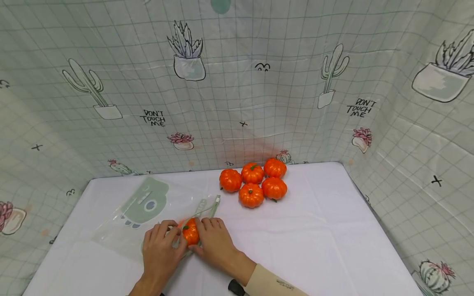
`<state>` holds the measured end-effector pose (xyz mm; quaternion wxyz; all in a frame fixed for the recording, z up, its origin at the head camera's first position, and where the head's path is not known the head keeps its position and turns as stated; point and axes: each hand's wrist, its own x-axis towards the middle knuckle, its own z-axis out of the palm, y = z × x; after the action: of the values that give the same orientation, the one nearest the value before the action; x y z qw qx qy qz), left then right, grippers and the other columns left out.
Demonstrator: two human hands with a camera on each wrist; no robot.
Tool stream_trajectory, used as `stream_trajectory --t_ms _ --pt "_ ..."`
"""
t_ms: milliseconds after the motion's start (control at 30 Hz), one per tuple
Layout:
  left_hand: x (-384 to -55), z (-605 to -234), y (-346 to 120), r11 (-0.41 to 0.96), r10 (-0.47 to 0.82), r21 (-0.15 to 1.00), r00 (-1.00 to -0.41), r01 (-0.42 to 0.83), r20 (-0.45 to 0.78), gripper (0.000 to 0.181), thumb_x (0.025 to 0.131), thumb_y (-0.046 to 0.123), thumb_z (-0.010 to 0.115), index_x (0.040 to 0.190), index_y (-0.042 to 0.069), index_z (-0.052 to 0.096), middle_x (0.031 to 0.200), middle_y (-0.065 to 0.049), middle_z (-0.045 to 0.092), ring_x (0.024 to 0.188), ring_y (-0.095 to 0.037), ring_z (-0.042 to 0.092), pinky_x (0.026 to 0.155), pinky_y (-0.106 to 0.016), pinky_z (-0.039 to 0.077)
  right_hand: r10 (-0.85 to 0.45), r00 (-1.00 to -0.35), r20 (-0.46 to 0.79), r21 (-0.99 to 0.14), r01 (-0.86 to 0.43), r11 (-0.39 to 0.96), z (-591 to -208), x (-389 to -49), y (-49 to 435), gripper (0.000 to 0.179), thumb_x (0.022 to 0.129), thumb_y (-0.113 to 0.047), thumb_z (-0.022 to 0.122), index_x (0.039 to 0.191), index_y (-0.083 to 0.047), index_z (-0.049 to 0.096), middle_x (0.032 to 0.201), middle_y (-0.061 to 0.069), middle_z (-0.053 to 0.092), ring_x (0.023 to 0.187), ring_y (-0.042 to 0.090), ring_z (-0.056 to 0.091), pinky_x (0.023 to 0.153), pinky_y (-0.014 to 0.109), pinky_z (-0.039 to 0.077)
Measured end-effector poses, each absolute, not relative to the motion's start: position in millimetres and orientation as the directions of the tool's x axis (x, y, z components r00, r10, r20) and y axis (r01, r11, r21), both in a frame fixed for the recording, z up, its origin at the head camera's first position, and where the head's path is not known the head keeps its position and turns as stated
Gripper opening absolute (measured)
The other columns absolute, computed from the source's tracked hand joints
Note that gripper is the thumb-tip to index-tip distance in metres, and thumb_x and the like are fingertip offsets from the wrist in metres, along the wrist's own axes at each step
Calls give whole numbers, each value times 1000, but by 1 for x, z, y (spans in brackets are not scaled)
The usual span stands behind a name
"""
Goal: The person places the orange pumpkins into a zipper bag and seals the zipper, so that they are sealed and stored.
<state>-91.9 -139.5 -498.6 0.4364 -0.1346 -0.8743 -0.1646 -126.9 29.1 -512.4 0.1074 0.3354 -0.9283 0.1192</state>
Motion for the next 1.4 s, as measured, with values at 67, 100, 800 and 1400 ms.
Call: stream_trajectory --t_ms 67,100,800,1400 --pt "-92 -499 -140 911 87 171 -582 374 809 4 71 6 69 73 7 67 90 -7 66 75 -28 59 71 -47 47 -611 -744 271 -128 -657 743 -512 -126 29 71 96 -52 72 145 -2 58 125 8 67 117 24 62 106 41 47" --pt "-91 -499 -140 912 85 171 -581 373 809 3 71 6 69 73 7 67 90 -7 66 75 -28 59 71 -48 47 -614 -743 267 -122 -658 743 -512 -125 29 71 97 -52 71 146 -2 58 125 8 66 117 24 62 106 41 47" --pt "-91 -499 -141 919 74 170 -579 357 812 3 69 4 69 70 7 69 89 -8 67 75 -29 61 72 -49 49 -486 -845 225 -330 -535 778 -501 -118 82 64 95 -35 77 147 -3 56 137 12 62 127 30 58 110 51 45" --pt "-93 -500 -139 914 74 166 -555 371 829 3 68 4 68 69 7 67 88 -8 67 74 -29 61 71 -49 50 -328 -885 329 -316 -431 845 -503 -130 135 67 89 -33 84 142 -1 58 133 16 62 121 37 60 110 57 45"
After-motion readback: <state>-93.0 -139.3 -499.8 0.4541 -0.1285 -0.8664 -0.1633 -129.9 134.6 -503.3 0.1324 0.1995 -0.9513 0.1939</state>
